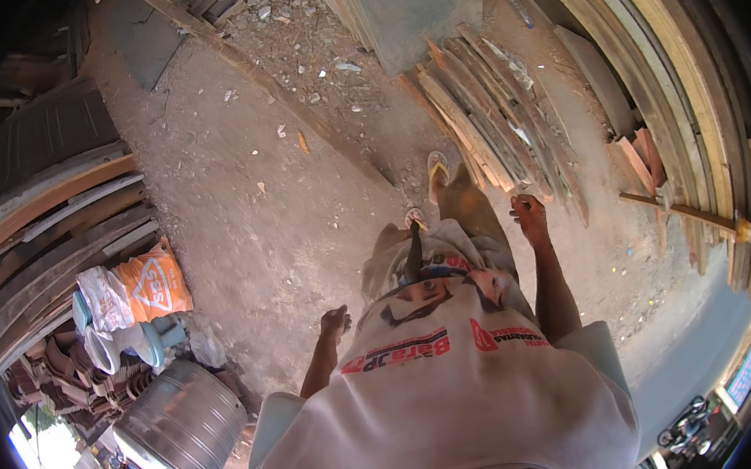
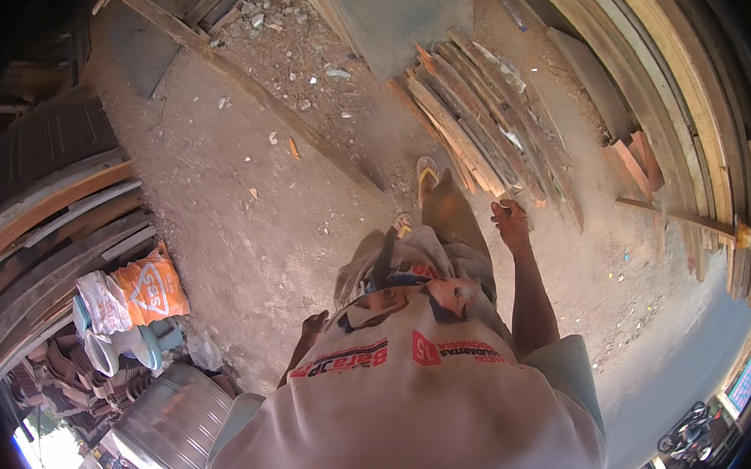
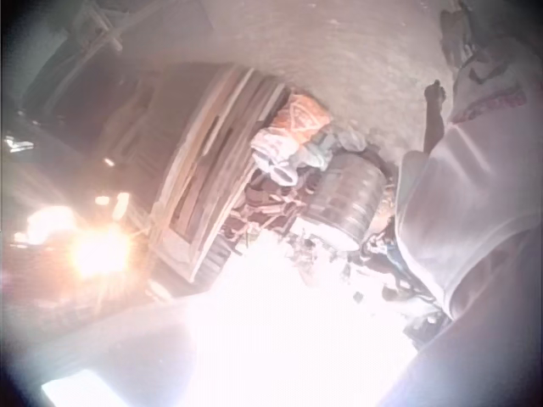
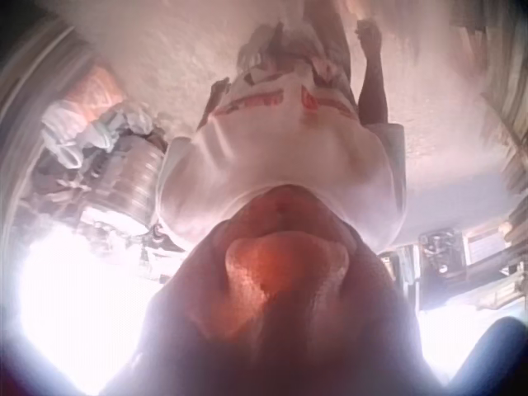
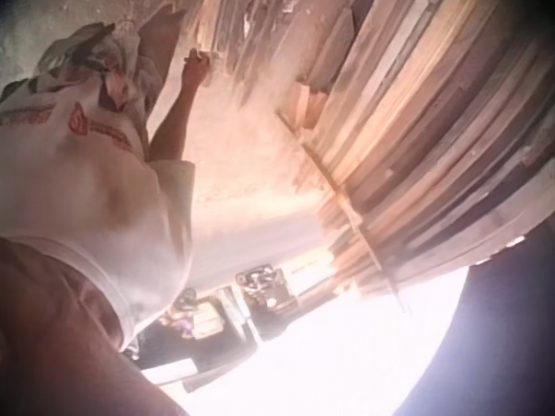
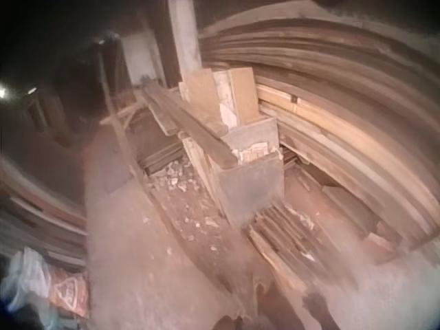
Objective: The person uses a hammer to repeatedly strike and break apart wooden planks and frames in a cluttered outdoor workshop. They pick up pieces, position them, and strike them until they separate into smaller fragments.
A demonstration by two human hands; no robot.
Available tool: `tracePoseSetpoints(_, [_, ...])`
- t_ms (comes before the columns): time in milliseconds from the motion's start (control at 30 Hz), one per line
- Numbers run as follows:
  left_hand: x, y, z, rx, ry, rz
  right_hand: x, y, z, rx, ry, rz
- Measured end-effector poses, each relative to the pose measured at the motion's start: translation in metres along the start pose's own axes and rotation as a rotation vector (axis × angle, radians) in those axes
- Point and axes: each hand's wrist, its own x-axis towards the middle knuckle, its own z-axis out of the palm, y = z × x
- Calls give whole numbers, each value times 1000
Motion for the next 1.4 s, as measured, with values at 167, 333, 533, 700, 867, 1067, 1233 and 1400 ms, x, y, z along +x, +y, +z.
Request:
tracePoseSetpoints(167, [3, 87, 35, -270, 40, 107, 19, 12, 13, 68, -78, 100])
tracePoseSetpoints(333, [-4, 188, 38, -325, -90, 447, 44, 81, 18, -173, -261, 422])
tracePoseSetpoints(533, [-23, 181, 23, -342, 23, 494, 91, 33, 47, -179, -295, 298])
tracePoseSetpoints(700, [7, 116, -3, -328, 112, 154, 199, 15, 84, 395, -612, 526])
tracePoseSetpoints(867, [35, 60, -27, -467, 206, -73, 205, -117, 177, -198, -408, 16])
tracePoseSetpoints(1067, [71, 88, -137, -588, 408, 225, 187, -172, 312, -546, -515, 73])
tracePoseSetpoints(1233, [32, 118, -233, -683, 605, 215, 223, -194, 424, -1017, -1009, -515])
tracePoseSetpoints(1400, [83, 175, -322, -395, 635, 149, 142, -340, 570, -820, -1044, -613])
